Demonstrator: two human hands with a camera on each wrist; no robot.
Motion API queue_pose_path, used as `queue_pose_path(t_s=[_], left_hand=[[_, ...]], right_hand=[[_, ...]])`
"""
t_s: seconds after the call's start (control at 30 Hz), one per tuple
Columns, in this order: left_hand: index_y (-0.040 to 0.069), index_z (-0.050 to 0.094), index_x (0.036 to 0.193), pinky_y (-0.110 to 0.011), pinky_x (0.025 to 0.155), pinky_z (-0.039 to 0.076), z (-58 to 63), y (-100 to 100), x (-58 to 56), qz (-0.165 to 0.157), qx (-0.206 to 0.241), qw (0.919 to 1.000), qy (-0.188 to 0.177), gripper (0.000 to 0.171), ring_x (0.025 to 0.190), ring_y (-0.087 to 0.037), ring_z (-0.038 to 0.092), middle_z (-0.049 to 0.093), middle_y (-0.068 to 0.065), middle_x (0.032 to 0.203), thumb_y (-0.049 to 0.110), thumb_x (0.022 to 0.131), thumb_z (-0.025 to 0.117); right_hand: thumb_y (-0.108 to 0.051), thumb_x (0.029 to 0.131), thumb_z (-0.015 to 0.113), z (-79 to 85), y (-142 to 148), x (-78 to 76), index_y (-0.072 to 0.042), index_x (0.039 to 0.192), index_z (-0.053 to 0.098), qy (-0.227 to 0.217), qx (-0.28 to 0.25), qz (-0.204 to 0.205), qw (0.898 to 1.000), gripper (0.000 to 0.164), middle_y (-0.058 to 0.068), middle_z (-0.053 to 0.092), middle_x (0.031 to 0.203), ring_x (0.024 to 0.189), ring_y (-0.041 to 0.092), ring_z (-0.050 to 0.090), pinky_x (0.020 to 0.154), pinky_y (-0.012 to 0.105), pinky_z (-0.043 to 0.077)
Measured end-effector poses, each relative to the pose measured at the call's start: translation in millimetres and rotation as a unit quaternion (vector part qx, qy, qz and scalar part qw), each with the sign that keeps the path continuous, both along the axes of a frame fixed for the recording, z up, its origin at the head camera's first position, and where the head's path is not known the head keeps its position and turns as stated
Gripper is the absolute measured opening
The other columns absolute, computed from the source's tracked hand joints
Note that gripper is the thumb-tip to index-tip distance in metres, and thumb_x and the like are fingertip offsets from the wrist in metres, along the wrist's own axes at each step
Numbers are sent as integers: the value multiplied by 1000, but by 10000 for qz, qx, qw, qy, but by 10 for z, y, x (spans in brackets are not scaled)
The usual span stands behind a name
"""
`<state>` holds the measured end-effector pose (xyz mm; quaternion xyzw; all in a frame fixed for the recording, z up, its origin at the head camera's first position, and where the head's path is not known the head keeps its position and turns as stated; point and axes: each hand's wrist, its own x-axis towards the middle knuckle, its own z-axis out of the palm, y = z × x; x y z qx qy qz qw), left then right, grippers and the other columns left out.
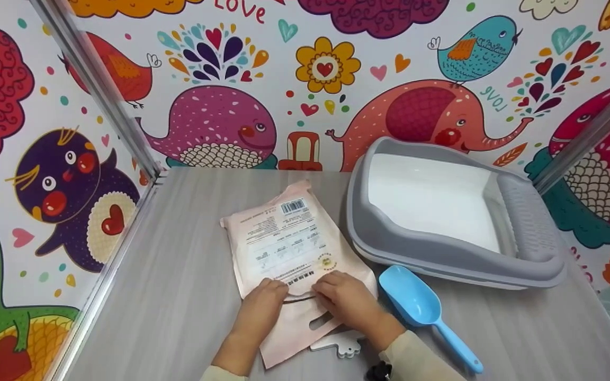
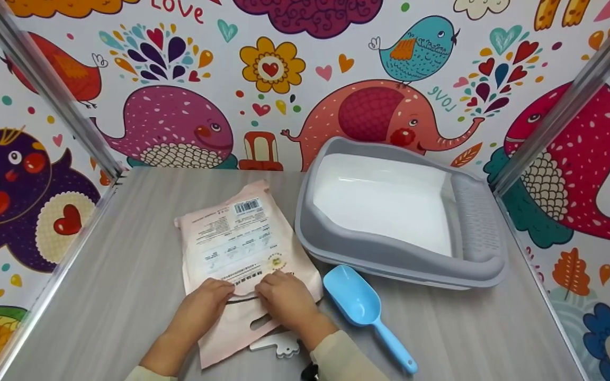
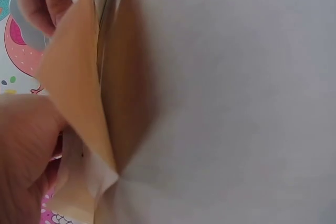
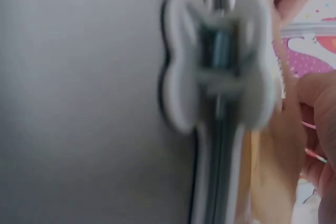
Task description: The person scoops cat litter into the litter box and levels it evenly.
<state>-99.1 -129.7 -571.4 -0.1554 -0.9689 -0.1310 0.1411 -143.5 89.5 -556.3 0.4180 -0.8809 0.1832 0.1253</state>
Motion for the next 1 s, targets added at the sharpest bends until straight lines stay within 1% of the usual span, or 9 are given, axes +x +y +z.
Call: queue_pose_path(t_s=[0.13, 0.23, 0.37, 0.47, 0.6, 0.67, 0.77, 0.9, 1.0], left_hand=[[15, 70, 85, -27, 72, 53, -5, -2, -10, 200, 191, 9996, 11, 8, 80, -14, 58, 67, 5, 86, 9, 82, 70], [17, 70, 83, -29, 69, 52, -1, -2, -19, 362, 350, 9987, -44, 8, 76, -14, 57, 67, 5, 83, 8, 81, 70], [17, 69, 86, -30, 70, 52, 16, 0, -25, 526, 414, 9976, -169, 6, 77, -14, 57, 66, 5, 82, 11, 85, 67], [17, 70, 89, -30, 72, 52, 40, 2, -28, 616, 477, 9968, -200, 6, 78, -14, 58, 66, 5, 82, 14, 88, 65], [17, 71, 90, -30, 71, 52, 95, 11, -30, 702, 519, 9962, -56, 6, 78, -13, 58, 66, 5, 82, 14, 87, 66], [17, 70, 89, -29, 70, 52, 127, 24, -30, 721, 483, 9962, -2, 6, 77, -13, 58, 66, 5, 81, 13, 86, 67], [17, 70, 88, -29, 70, 53, 169, 51, -36, 680, 386, 9969, 33, 7, 77, -12, 59, 66, 5, 81, 11, 85, 68], [17, 69, 87, -29, 68, 52, 199, 80, -44, 628, 346, 9974, 116, 9, 76, -13, 59, 66, 5, 80, 9, 83, 68], [17, 68, 84, -29, 66, 51, 195, 86, -41, 647, 361, 9971, 171, 9, 74, -13, 58, 65, 5, 79, 9, 81, 69]], right_hand=[[-18, 84, 71, 8, -67, 67, -20, 94, 72, 351, 79, 326, 9988, 10, -11, 64, 89, 83, 9, 58, 74, 24, 50], [-17, 84, 70, -8, -106, 97, -19, 91, 71, 677, 198, 338, 9969, 8, -9, 63, 87, 81, 10, 57, 71, 22, 49], [-14, 83, 69, -7, -146, 128, -17, 96, 71, 923, 443, 63, 9947, 14, -7, 64, 93, 85, 11, 58, 74, 23, 51], [-13, 82, 68, 12, -170, 156, -15, 106, 69, 1097, 966, -180, 9891, 24, -5, 65, 103, 96, 13, 60, 80, 25, 53], [-12, 79, 67, 23, -204, 187, -12, 116, 66, 1113, 1550, -467, 9805, 37, -1, 63, 114, 108, 15, 59, 86, 30, 54], [-11, 78, 69, 19, -221, 192, -11, 118, 64, 1052, 1560, -603, 9803, 41, 0, 63, 115, 109, 17, 59, 86, 31, 54], [-11, 75, 71, -1, -247, 184, -12, 118, 64, 1035, 1391, -754, 9820, 44, 1, 63, 113, 105, 18, 60, 84, 32, 54], [-10, 75, 69, -38, -272, 151, -14, 115, 63, 1037, 1202, -848, 9837, 40, -1, 63, 109, 101, 17, 61, 83, 32, 54], [-8, 76, 67, -49, -277, 131, -14, 111, 65, 985, 1172, -814, 9849, 35, -3, 63, 107, 100, 16, 61, 83, 31, 54]])
